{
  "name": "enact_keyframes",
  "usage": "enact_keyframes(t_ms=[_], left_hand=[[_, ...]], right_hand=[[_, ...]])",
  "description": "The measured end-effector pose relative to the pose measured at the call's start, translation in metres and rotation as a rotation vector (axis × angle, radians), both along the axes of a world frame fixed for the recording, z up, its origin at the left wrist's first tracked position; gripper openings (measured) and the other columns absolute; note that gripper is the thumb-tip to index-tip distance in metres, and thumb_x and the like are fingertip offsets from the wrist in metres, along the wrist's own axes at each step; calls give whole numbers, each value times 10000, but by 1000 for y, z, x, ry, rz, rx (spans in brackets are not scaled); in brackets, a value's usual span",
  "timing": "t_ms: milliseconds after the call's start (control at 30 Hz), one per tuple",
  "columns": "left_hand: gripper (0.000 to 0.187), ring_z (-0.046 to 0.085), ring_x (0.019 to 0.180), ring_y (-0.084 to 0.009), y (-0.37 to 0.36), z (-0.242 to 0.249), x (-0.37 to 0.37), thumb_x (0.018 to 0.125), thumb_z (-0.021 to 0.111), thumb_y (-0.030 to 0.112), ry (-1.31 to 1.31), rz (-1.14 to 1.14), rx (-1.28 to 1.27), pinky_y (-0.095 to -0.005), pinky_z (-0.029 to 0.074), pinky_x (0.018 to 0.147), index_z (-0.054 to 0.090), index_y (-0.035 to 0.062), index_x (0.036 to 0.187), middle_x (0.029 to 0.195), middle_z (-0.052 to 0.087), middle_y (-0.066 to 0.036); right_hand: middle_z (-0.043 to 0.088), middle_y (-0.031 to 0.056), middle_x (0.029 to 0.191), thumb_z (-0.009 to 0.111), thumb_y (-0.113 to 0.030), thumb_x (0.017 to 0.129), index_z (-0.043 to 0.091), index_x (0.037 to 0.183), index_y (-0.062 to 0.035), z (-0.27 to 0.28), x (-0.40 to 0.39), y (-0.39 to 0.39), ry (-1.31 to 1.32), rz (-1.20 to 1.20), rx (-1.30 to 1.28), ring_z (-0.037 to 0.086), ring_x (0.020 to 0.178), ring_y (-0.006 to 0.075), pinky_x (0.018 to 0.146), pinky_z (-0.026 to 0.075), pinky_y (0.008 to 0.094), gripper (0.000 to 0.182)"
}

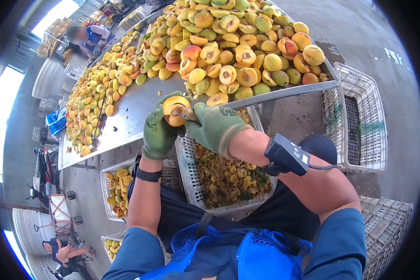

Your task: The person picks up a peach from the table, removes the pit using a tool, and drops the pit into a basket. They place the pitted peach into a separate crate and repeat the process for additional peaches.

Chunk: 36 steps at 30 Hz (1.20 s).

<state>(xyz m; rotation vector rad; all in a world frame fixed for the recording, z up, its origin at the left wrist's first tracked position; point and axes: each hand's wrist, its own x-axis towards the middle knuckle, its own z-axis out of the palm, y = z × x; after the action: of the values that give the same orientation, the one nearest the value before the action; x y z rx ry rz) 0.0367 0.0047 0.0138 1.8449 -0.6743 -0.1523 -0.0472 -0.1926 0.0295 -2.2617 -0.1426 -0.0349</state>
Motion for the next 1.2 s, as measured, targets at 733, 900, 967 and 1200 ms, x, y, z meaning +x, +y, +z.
enact_keyframes(t_ms=[733, 900, 967, 1200], left_hand=[[468, 667, 1078, -195, -7, -20, -13, 1109, 452, 373, 25, 77, -299, -334, 561, 929, 544, 8, 1388, 1199, 683, -149], [404, 664, 1091, -209, -19, -15, -22, 1102, 495, 313, 47, 148, -421, -347, 563, 932, 560, 4, 1354, 1241, 660, -143], [400, 664, 1089, -215, -18, -19, -21, 1103, 495, 307, -26, 152, -394, -356, 555, 944, 555, 3, 1356, 1271, 645, -134], [448, 661, 1088, -225, -26, -21, -30, 1112, 454, 352, -168, 231, -403, -375, 529, 981, 538, -6, 1367, 1236, 658, -147]], right_hand=[[695, 253, 881, 593, -331, 1002, 636, 1029, -4, -19, -6, 23, -77, 42, 40, 684, 855, 447, 751, 537, 514, 331], [660, 220, 795, 627, -222, 977, 623, 999, -37, -14, -17, 28, -71, -13, 107, 679, 761, 423, 651, 518, 488, 186], [668, 234, 810, 621, -252, 984, 618, 981, -23, -13, -18, 29, -29, -3, 150, 681, 775, 423, 658, 522, 481, 229], [677, 124, 712, 533, -352, 1031, 628, 1024, 1, 14, -12, 24, 519, 131, 512, 663, 536, 227, 477, 523, 351, 365]])
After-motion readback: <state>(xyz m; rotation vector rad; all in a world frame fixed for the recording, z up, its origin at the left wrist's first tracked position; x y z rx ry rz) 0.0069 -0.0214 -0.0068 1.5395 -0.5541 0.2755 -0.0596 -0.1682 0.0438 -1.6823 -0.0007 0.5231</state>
